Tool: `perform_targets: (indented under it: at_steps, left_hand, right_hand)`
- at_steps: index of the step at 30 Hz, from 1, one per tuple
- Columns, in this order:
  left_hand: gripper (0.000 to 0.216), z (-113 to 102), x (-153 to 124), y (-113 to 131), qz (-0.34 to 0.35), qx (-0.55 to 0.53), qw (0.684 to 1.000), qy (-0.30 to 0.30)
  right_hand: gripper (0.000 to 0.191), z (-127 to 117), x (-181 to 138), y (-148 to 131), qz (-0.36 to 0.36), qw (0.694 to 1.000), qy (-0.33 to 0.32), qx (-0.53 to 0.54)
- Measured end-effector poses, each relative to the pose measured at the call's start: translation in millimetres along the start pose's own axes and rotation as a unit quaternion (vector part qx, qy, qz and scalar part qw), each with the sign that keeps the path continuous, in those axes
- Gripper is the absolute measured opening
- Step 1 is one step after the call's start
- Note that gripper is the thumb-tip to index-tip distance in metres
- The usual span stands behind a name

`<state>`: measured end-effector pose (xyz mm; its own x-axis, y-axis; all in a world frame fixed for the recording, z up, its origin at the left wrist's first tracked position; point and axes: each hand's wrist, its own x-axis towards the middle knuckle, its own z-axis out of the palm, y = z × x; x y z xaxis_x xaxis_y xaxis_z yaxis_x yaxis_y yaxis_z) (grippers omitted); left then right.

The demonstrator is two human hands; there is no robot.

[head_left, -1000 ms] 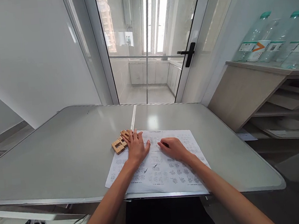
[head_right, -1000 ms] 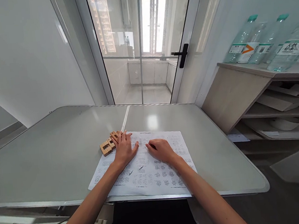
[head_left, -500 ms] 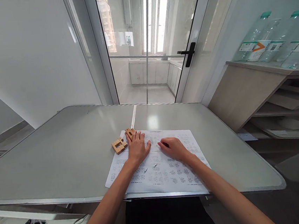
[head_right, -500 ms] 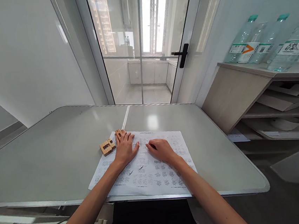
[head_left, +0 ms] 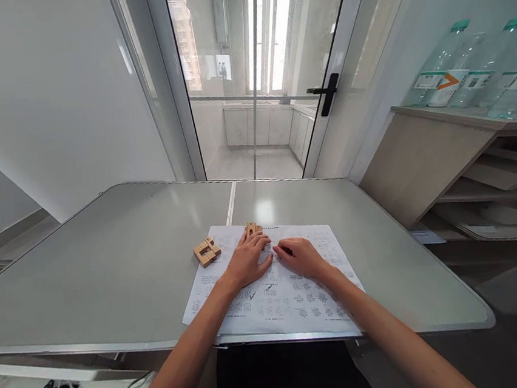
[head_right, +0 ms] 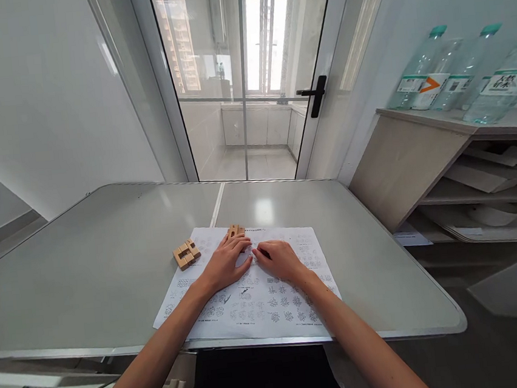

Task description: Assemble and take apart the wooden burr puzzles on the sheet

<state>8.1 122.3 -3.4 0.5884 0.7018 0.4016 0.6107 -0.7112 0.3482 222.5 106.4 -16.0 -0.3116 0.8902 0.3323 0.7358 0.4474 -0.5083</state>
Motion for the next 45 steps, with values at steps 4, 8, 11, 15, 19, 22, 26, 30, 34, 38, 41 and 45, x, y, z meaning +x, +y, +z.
perform_targets:
  at_steps: [4, 8, 11, 15, 19, 22, 26, 30, 34, 38, 41, 45]
  left_hand:
    - [0.035, -5.7, -1.1, 7.0, 0.035, -0.038, 0.998, -0.02]
    - [0.056, -12.5, -1.9, 14.4, 0.059, -0.058, 0.996, -0.015]
    - [0.065, -14.3, -1.5, 17.1, 0.039, -0.051, 0.998, 0.008]
    - [0.057, -8.8, 1.2, 12.9, -0.04, -0.022, 0.997, 0.062]
    - [0.041, -0.6, 4.2, 5.0, -0.134, -0.006, 0.987, 0.086]
    - [0.035, 2.4, 4.8, -0.3, -0.174, 0.006, 0.98, 0.096]
    - [0.055, 2.6, 3.2, -6.5, -0.182, 0.014, 0.979, 0.092]
    - [0.06, 2.8, 1.6, -10.2, -0.18, 0.017, 0.979, 0.09]
    - [0.051, 4.0, 1.5, -11.4, -0.172, 0.011, 0.981, 0.089]
    - [0.048, 5.2, 1.5, -12.0, -0.157, 0.003, 0.984, 0.085]
    - [0.048, 6.6, 1.2, -12.4, -0.141, -0.007, 0.987, 0.079]
    - [0.049, 8.7, 0.8, -13.6, -0.125, -0.016, 0.989, 0.072]
  right_hand:
    - [0.039, -1.0, -0.7, -1.6, -0.006, 1.0, -0.004, 0.018]
    - [0.037, -1.9, -1.5, -4.2, 0.002, 1.0, -0.003, 0.026]
    - [0.039, -1.9, -1.6, -4.6, 0.003, 1.0, 0.0, 0.023]
    - [0.04, -1.2, -1.3, -4.0, 0.002, 1.0, 0.004, 0.018]
    - [0.035, -0.4, -0.8, -3.7, 0.01, 0.999, 0.002, 0.03]
    - [0.023, -0.2, -0.8, -3.9, 0.015, 0.998, 0.007, 0.056]
    - [0.024, 0.7, -0.8, -3.3, 0.003, 0.995, 0.04, 0.09]
    - [0.051, 2.3, -0.8, -1.0, -0.019, 0.994, 0.053, 0.098]
    - [0.074, 3.3, -0.4, 1.2, -0.015, 0.994, 0.029, 0.1]
    - [0.079, 4.3, 0.7, 2.7, -0.023, 0.995, 0.009, 0.095]
    - [0.077, 5.3, 1.1, 3.6, -0.025, 0.995, 0.006, 0.097]
    - [0.076, 6.0, 0.7, 4.3, -0.022, 0.995, 0.013, 0.101]
